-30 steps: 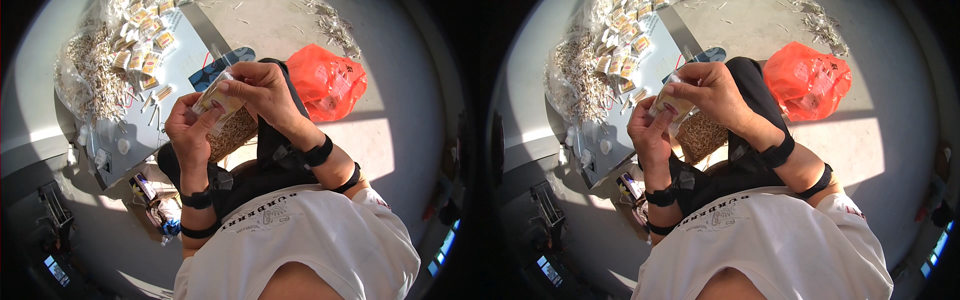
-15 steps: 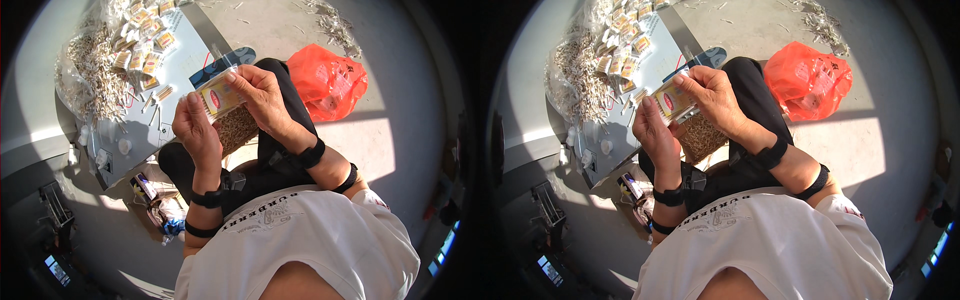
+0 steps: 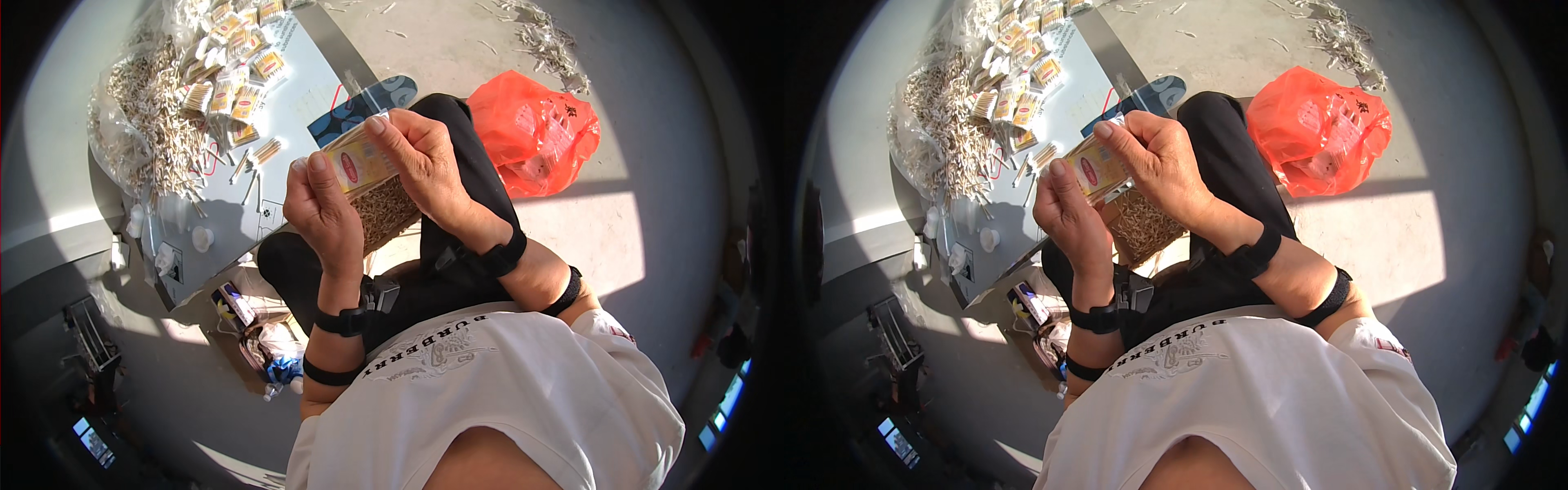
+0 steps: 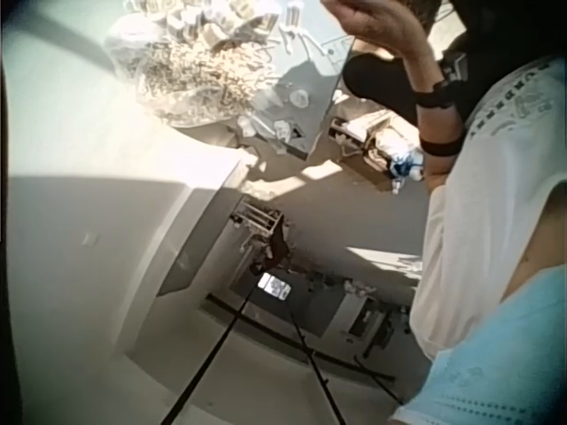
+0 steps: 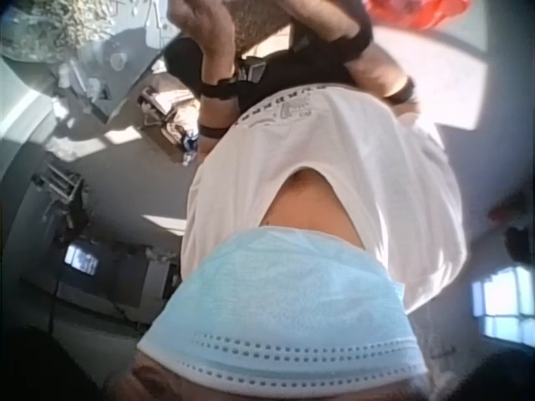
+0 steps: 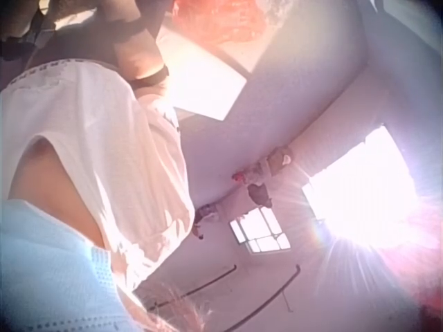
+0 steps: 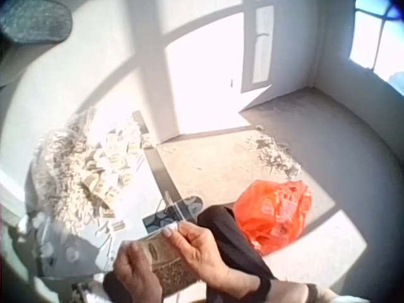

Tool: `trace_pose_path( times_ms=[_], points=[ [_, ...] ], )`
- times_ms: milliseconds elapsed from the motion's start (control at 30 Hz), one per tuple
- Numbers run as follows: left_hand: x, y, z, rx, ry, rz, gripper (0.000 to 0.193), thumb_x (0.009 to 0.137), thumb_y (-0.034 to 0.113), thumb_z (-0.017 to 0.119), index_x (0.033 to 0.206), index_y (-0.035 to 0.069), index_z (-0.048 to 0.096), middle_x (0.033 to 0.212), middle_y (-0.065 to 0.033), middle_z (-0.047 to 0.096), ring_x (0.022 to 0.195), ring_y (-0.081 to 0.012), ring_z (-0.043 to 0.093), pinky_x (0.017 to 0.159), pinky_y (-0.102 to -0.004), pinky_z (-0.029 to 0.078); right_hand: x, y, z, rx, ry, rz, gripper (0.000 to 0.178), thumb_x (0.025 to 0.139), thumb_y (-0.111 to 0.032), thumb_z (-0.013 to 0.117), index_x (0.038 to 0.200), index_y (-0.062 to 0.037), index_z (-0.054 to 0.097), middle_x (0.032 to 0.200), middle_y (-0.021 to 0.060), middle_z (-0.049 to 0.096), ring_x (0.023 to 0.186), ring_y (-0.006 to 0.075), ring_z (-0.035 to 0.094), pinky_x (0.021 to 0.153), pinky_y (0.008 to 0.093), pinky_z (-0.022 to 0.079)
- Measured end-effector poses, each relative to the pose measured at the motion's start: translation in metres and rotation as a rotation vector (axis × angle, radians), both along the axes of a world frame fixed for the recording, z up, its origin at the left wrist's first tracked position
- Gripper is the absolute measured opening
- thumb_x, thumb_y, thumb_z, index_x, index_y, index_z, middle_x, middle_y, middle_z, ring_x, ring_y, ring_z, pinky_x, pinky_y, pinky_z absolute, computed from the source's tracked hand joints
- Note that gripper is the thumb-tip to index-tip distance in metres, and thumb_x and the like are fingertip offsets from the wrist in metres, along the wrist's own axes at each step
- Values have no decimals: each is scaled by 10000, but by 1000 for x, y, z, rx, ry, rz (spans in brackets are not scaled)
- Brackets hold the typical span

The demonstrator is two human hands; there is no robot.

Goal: Packing bundles of cotton swabs into small plastic bags.

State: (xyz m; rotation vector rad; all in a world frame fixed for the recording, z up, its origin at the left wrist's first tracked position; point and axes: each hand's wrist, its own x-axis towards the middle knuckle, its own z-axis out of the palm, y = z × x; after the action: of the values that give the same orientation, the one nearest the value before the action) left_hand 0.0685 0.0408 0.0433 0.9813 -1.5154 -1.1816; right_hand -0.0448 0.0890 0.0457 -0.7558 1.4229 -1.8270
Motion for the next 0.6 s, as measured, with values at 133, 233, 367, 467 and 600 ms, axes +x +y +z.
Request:
trace_pose_path(
  times_ms=[133,233,367,467,600],
  points=[
    [-2,0,2,192,42,98,350,1024,277,484,796,14,513,703,-15,515,662,-73,462,606,-252,431,3,1,-3,-37,69,29,344,911,-264,686,750,19,574,616,-24,485,628,36,399,517,238,368],
    [-5,5,-1,24,42,98,361,1023,294,488,801,12,520,714,-17,527,668,-77,475,610,-257,439,3,5,-1,-9,68,14,319,896,-245,703,772,21,578,634,-18,514,644,33,417,531,237,386],
    [-4,4,-5,15,64,99,377,1023,318,483,811,8,523,730,-22,535,678,-75,484,615,-254,444,7,3,-4,-65,-23,13,301,881,-222,718,780,25,581,645,-13,545,646,31,435,535,235,395],
    [-1,2,-4,136,87,148,383,1025,332,477,821,11,525,746,-20,539,686,-73,486,616,-249,446,9,4,-1,-110,-80,46,276,863,-187,735,778,26,583,651,-10,563,643,29,449,538,231,399],
    [0,-2,-8,165,133,138,375,1002,395,494,910,35,549,788,-10,573,658,-59,523,518,-196,422,7,7,-6,-76,-29,89,264,838,-169,758,781,26,589,655,-7,575,644,28,465,550,230,413]
  ],
)
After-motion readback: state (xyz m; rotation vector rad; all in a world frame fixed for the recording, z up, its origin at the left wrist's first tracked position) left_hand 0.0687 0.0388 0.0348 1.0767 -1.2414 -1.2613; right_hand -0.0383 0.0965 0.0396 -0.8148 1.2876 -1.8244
